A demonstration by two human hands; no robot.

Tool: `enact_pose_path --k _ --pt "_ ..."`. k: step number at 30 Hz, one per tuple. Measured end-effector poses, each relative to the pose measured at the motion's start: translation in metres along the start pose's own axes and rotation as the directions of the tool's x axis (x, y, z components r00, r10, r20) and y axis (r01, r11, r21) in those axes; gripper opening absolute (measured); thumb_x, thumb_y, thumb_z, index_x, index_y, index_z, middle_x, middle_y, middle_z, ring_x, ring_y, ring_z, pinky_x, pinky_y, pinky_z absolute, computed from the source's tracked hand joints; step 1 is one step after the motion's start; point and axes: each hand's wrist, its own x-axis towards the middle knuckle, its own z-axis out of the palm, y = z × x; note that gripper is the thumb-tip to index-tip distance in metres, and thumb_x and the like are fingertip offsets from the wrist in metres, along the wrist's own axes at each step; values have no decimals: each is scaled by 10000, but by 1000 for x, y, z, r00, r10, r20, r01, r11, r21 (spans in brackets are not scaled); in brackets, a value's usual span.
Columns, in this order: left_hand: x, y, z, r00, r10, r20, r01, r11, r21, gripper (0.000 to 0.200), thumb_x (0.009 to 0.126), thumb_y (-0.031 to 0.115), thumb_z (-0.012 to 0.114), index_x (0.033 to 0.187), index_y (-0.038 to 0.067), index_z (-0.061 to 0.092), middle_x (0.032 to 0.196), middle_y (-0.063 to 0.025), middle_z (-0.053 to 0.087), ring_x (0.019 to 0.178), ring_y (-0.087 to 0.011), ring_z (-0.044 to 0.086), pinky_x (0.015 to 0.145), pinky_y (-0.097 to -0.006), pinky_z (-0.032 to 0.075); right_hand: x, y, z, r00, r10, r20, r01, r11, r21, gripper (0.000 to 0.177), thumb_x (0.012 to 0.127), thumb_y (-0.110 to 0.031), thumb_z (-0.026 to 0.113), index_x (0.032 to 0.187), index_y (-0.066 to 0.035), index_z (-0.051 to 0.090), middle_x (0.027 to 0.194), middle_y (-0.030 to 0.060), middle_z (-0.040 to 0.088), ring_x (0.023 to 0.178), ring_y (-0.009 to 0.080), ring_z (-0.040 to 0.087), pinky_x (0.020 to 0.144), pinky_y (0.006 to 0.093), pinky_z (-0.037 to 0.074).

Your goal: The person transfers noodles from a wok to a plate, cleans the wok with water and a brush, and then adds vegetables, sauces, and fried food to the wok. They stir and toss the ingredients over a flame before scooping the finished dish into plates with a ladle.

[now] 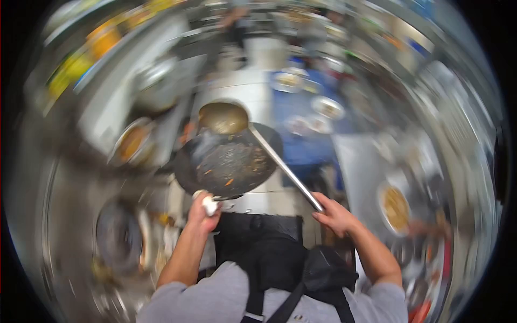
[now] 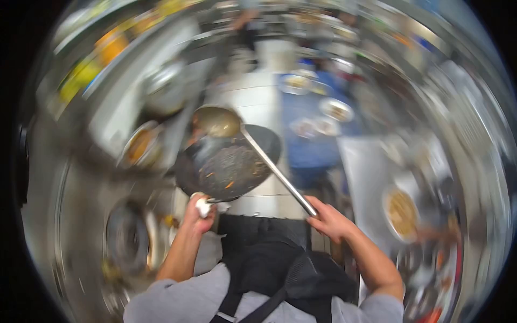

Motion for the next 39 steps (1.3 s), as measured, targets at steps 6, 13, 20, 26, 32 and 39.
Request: enact_pose_path --k 6,13,20,26,32,39 --pt "-73 46 -109 875 348 -336 -462 809 -364 62 825 148 598 818 143 537 677 -27 558 530 -182 576 427 -309 464 142 -49 72 890 -355 287 451 774 -444 615 809 -116 609 1373 -107 363 828 260 604 842 504 586 737 492 474" --pt "-119 94 -265 605 474 -639 -768 559 -313 18 808 122 592 814 115 576 690 -24 567 553 -175 559 436 -360 394 249 -117 203 807 -127 577 351 889 -295 534 841 0 600 1344 -60 433 648 17 507 512 107 491 464 288 404" --pt "-104 112 -395 496 402 -769 -850 406 -336 101 835 120 608 890 37 590 753 -76 621 580 -215 630 467 -398 497 341 -219 393 545 -4 838 464 834 -298 550 864 2 600 1372 -55 397 648 15 477 446 109 449 396 279 351" --pt "-48 123 -439 568 469 -677 -756 622 -204 386 934 415 607 1103 71 562 889 -41 622 674 -171 598 509 -345 477 361 -335 602 220 -115 969 432 902 9 754 872 -8 590 1513 -181 233 825 85 559 528 166 526 465 316 413" --pt "-122 18 -394 632 547 -549 -650 760 7 643 893 576 614 1201 20 519 982 -66 608 886 -144 566 771 -318 494 453 -330 862 -217 -557 802 971 -206 120 740 868 -90 565 1527 -159 237 765 114 595 480 265 517 477 472 447" --pt "-98 -236 -317 434 9 -901 -628 720 -295 443 868 362 717 1115 23 577 911 -72 661 774 -185 635 693 -334 519 413 -352 985 248 119 961 794 544 -272 479 809 -83 570 1267 3 457 962 289 672 831 458 671 623 528 532"
